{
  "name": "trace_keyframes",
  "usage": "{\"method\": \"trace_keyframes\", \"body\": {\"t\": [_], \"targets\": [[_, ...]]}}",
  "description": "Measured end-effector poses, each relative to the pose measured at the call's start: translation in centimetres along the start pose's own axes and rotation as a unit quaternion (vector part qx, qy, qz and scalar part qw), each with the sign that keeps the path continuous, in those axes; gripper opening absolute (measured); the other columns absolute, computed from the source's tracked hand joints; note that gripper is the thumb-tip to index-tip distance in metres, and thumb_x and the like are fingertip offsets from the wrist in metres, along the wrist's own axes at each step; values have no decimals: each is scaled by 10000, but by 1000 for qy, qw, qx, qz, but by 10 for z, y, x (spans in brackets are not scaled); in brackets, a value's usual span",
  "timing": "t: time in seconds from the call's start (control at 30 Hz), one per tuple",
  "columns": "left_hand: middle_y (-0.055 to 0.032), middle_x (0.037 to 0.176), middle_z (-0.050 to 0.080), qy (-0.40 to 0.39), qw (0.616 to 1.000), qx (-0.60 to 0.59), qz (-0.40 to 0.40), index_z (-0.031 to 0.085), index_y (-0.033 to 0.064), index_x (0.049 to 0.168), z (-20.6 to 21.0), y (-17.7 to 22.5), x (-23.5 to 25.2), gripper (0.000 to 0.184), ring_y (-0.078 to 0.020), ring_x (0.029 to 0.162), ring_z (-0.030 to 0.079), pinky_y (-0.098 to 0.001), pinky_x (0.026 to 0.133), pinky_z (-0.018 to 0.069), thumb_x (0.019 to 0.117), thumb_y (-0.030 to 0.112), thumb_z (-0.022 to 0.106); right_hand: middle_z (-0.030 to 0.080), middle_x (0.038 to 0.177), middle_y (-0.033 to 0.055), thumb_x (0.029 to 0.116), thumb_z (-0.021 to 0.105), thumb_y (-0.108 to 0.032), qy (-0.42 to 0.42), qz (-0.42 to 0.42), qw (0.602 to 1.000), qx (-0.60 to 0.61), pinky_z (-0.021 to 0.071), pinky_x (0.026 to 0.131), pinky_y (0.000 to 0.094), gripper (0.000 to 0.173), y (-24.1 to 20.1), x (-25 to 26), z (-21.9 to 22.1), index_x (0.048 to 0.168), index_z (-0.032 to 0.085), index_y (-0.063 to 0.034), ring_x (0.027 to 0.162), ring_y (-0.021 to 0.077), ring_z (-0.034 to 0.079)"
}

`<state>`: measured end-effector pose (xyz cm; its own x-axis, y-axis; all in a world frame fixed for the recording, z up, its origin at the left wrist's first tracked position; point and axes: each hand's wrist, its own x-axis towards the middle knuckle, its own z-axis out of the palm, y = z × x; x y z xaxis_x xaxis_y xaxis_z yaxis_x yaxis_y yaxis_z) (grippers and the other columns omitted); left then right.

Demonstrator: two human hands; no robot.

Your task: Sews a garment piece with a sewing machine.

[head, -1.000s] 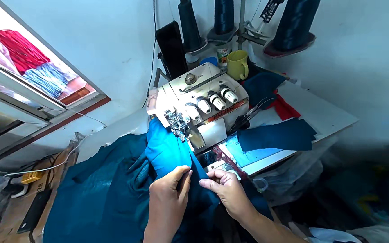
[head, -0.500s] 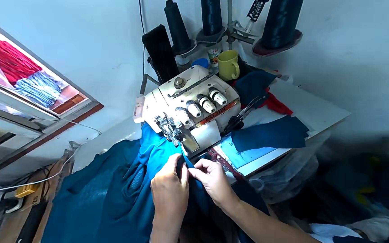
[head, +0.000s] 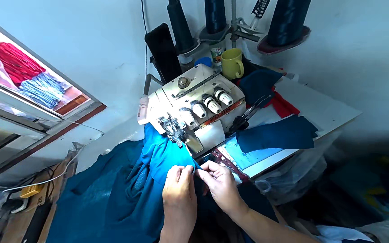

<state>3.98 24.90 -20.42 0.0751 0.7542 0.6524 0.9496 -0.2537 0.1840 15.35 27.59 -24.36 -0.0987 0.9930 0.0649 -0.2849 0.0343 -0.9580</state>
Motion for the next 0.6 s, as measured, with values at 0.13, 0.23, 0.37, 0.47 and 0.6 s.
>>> {"method": "trace_keyframes", "body": {"t": [0.13, 0.23, 0.37, 0.47, 0.6], "targets": [[-107, 935, 698, -12, 1000, 1, -9, 778, 25, 1040, -2, -1, 5, 221, -188, 880, 693, -274, 797, 581, 951, 39, 577, 666, 668, 18, 991, 624, -72, -4, -4, 1000, 16, 552, 536, 206, 122, 0, 5, 6, 899, 695, -38, 539, 64, 631], [-94, 891, 693, -7, 1000, 4, -11, 790, 45, 997, 0, -2, 3, 200, -168, 832, 690, -260, 760, 577, 945, 68, 598, 670, 719, 11, 982, 628, -76, 9, -22, 1000, 1, 544, 578, 198, 120, 4, 4, 7, 896, 708, -49, 595, 61, 629], [-80, 858, 681, 3, 1000, 12, -10, 797, 56, 980, 2, 0, 7, 180, -149, 805, 675, -233, 725, 561, 924, 66, 627, 679, 809, 7, 959, 632, -66, 41, -45, 998, -26, 561, 646, 203, 109, 9, 6, 11, 901, 724, -69, 685, 62, 647], [-139, 960, 690, 11, 998, 59, -5, 800, 57, 1003, 3, 1, 11, 213, -256, 922, 679, -331, 798, 570, 922, 50, 604, 687, 798, -4, 964, 618, -64, 45, -59, 996, -39, 564, 682, 206, 124, 9, 9, 18, 899, 724, -69, 722, 45, 658], [-146, 1158, 736, -14, 994, 112, 9, 787, 58, 1104, 4, 4, 7, 276, -344, 1125, 677, -494, 993, 502, 957, 73, 554, 683, 802, -1, 968, 600, -56, 42, -64, 996, -47, 554, 741, 197, 125, 8, 10, 25, 909, 710, -63, 775, 31, 659]]}}
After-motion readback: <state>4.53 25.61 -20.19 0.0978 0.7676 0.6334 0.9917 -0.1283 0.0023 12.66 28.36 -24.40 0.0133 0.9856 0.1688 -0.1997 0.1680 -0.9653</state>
